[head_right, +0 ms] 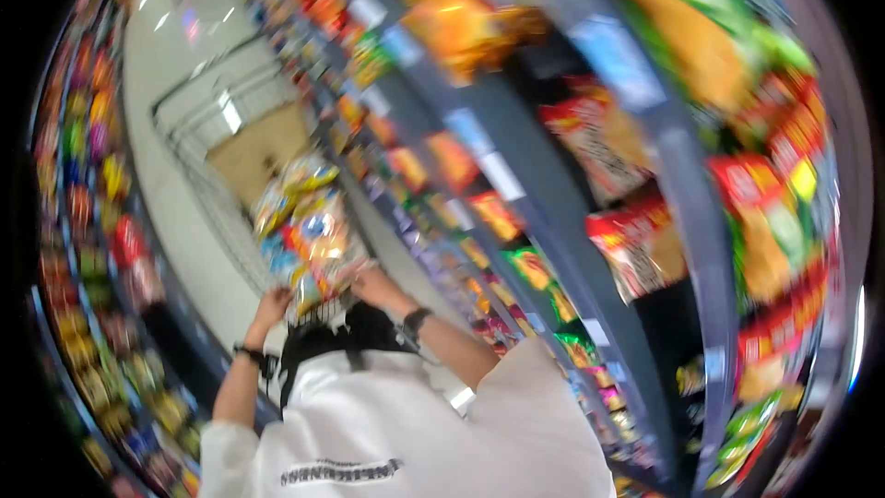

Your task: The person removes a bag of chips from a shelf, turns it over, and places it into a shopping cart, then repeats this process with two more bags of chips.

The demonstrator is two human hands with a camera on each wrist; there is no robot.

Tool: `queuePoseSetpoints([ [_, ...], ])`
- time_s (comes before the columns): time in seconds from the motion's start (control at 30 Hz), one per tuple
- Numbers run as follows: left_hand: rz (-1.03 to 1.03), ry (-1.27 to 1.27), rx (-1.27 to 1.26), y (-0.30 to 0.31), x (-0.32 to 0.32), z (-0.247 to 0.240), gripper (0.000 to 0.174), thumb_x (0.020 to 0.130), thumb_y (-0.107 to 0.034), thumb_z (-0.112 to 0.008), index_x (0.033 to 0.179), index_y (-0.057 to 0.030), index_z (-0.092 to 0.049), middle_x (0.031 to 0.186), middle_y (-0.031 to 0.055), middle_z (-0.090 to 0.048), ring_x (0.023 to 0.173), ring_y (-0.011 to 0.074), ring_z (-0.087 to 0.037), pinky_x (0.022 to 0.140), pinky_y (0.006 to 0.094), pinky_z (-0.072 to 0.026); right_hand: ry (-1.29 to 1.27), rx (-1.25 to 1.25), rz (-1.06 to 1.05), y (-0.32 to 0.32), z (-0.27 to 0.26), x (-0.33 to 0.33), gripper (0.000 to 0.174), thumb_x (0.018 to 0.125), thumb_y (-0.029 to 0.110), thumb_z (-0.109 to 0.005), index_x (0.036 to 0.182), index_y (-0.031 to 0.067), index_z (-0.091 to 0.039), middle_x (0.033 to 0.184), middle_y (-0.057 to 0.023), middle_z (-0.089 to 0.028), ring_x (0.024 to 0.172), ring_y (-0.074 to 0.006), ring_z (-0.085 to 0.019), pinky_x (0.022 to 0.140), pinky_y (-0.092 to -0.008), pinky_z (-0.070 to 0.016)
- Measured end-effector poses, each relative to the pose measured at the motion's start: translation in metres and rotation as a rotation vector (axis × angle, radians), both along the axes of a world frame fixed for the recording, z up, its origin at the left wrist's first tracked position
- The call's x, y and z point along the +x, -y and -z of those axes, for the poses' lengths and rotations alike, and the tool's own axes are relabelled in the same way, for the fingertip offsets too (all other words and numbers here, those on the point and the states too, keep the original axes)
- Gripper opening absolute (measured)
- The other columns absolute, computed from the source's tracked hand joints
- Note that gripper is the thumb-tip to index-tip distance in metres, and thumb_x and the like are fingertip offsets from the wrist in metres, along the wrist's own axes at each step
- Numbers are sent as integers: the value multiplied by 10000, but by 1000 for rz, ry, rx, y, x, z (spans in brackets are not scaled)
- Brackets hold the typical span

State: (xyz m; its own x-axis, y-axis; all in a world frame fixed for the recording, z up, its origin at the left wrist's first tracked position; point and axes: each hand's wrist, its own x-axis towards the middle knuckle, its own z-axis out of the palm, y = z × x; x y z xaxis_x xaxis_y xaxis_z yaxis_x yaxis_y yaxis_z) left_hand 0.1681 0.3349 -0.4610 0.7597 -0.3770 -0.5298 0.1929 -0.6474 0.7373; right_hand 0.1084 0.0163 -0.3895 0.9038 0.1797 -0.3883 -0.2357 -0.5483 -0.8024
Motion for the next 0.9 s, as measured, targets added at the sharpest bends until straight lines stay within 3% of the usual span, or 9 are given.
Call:
queuePoseSetpoints([
  [0.03, -24, -7, -90, -9, -3, 6, 324, 905, -236, -617, 1091, 27, -651, 922, 172, -713, 858, 240, -693, 764, 361, -526, -36, -59, -40, 9, -11, -10, 280, 910, 248, -549, 1087, 50, -640, 938, -201, -663, 872, -377, -634, 772, -441, -509],
  [0.07, -11, 87, 2, -9, -5, -11, 291, 901, -177, -623, 1100, 34, -651, 929, 163, -718, 844, 202, -692, 750, 332, -528, -83, -105, -79, 10, -16, -21, 305, 906, 277, -556, 1090, 46, -633, 927, -206, -662, 864, -388, -636, 757, -444, -513],
  [0.17, -144, 41, -173, -17, -10, -16, 255, 878, -78, -616, 1095, 54, -644, 885, 97, -691, 778, 142, -641, 716, 272, -511, -19, -76, 103, 13, -12, -66, 341, 909, 315, -561, 1109, 45, -618, 961, -206, -661, 894, -384, -636, 771, -433, -513],
  [0.33, -79, -67, -311, -28, -19, 9, 261, 880, -38, -543, 1111, 54, -623, 934, 117, -677, 806, 155, -641, 721, 273, -510, 74, 33, 543, -19, -26, -140, 351, 926, 325, -556, 1120, 37, -607, 1020, -190, -668, 929, -359, -646, 802, -423, -511],
  [0.4, 21, -9, -302, -28, -25, 10, 237, 893, -39, -528, 1091, 49, -625, 942, 123, -676, 815, 155, -641, 717, 275, -511, -80, -16, 536, -38, -27, -170, 348, 943, 318, -550, 1132, 31, -606, 1062, -181, -667, 971, -340, -645, 829, -410, -508],
  [0.47, -29, -95, -454, -22, -42, 26, 214, 905, -42, -523, 1076, 34, -628, 932, 111, -680, 801, 145, -636, 696, 266, -502, -131, -109, 488, -59, -38, -197, 359, 955, 321, -551, 1162, 32, -603, 1114, -174, -663, 1017, -325, -640, 859, -397, -504],
  [0.57, 135, -91, -352, -4, -82, -13, 192, 925, -37, -506, 1064, 14, -628, 922, 87, -686, 805, 145, -649, 681, 262, -493, -113, -26, 627, -89, -55, -239, 378, 954, 335, -566, 1201, 52, -604, 1138, -159, -666, 1036, -325, -638, 881, -386, -501],
  [0.8, 278, -306, -417, 21, -138, 7, 175, 961, -73, -509, 1063, -40, -647, 955, 61, -704, 841, 156, -683, 691, 262, -499, -41, -71, 847, -97, -54, -321, 352, 937, 290, -593, 1214, 73, -619, 1091, -139, -691, 1011, -281, -661, 882, -365, -514],
  [0.9, 360, -199, -357, 35, -143, -11, 172, 957, -83, -522, 1061, -50, -654, 943, 48, -699, 843, 154, -683, 686, 261, -503, -18, -63, 959, -86, -54, -333, 332, 938, 269, -596, 1199, 64, -623, 1065, -122, -699, 955, -243, -676, 845, -341, -527],
])
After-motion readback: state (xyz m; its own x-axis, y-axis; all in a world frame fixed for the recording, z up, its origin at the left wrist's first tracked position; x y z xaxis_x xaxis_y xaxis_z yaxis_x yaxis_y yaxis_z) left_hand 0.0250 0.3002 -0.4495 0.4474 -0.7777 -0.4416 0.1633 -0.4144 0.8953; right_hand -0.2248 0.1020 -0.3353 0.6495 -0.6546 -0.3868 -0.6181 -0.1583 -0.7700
